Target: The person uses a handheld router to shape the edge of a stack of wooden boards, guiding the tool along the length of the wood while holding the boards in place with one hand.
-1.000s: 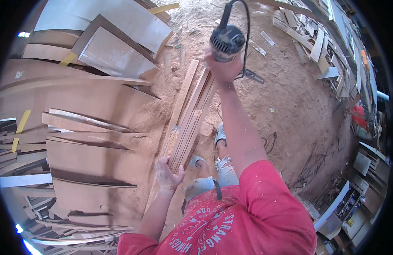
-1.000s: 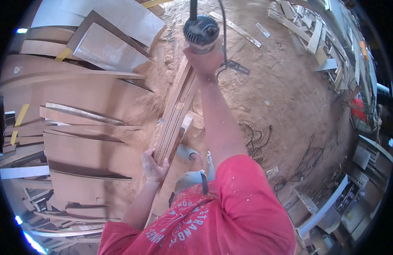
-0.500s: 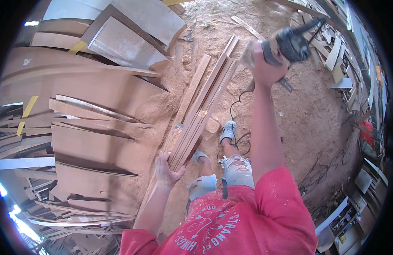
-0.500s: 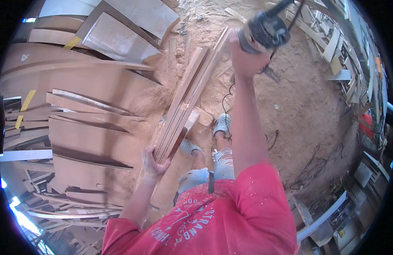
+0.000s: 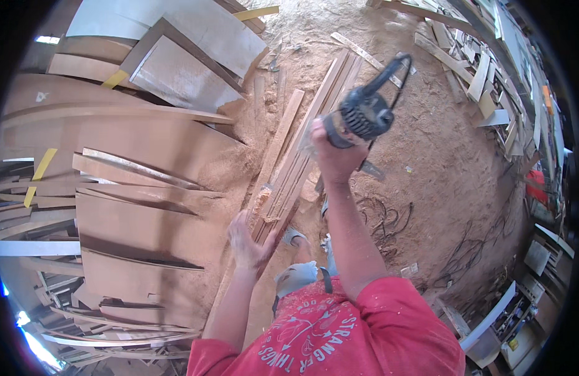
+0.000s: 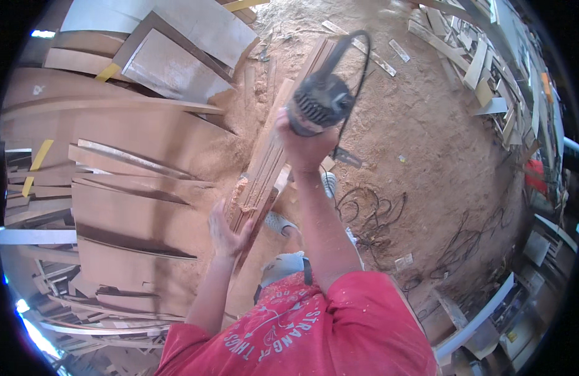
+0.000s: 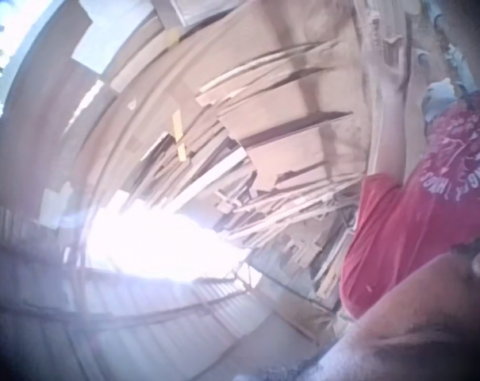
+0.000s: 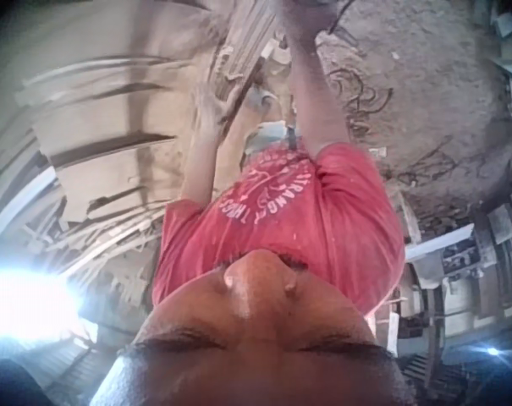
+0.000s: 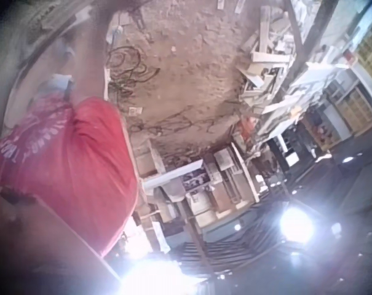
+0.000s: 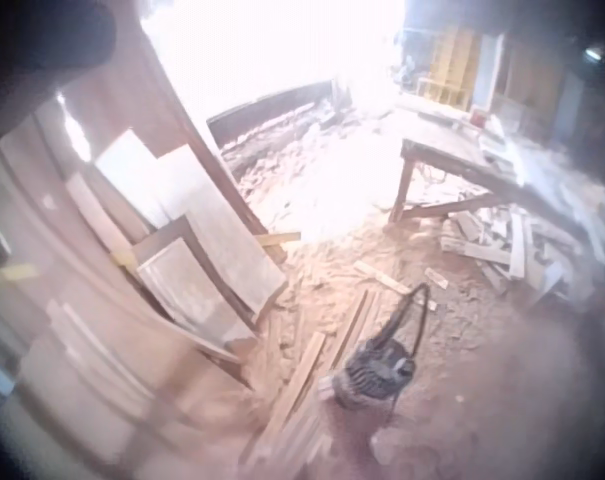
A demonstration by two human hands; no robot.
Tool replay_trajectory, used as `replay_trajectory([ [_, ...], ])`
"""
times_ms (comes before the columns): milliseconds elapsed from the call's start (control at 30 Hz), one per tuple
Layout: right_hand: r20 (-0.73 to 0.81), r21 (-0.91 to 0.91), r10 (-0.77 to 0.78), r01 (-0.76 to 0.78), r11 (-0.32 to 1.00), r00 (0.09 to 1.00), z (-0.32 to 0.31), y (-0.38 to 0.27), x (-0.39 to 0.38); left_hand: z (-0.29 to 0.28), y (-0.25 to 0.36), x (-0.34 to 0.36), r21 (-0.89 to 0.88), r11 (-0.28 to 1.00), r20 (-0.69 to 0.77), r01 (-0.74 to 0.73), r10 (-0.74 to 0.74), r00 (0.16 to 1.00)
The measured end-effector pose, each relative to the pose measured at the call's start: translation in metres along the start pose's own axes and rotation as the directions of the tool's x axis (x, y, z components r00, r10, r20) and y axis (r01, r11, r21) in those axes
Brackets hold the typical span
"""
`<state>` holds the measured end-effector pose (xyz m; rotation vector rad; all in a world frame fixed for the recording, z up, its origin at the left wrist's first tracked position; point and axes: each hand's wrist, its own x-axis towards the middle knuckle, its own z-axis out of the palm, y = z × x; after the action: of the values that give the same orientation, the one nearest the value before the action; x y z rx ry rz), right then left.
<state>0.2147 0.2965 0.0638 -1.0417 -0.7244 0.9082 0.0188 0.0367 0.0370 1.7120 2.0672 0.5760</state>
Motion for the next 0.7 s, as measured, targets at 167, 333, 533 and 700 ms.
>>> replay_trajectory([
  [167, 0.011, -0.369, -0.113, 0.109, 0.923, 0.994, 0.022, 0.01, -0.046, -0.006, -0.044, -0.052, 0.171, 0.978, -0.009, -0.123, 0.126, 0.992],
  [333, 0.058, -0.552, -0.213, 0.209, 0.807, 0.975, 0.022, 0.025, -0.062, 0.0, -0.054, -0.057, 0.056, 0.994, 0.032, -0.098, 0.096, 0.995],
  [533, 0.084, -0.538, -0.272, 0.273, 0.797, 0.959, 0.011, 0.057, -0.045, -0.004, -0.044, -0.054, 0.086, 0.995, 0.054, -0.041, 0.037, 0.998],
  [700, 0.112, -0.477, -0.264, 0.285, 0.831, 0.958, 0.029, 0.041, -0.021, -0.004, -0.049, -0.056, 0.07, 0.997, 0.02, -0.034, 0.033, 0.999],
])
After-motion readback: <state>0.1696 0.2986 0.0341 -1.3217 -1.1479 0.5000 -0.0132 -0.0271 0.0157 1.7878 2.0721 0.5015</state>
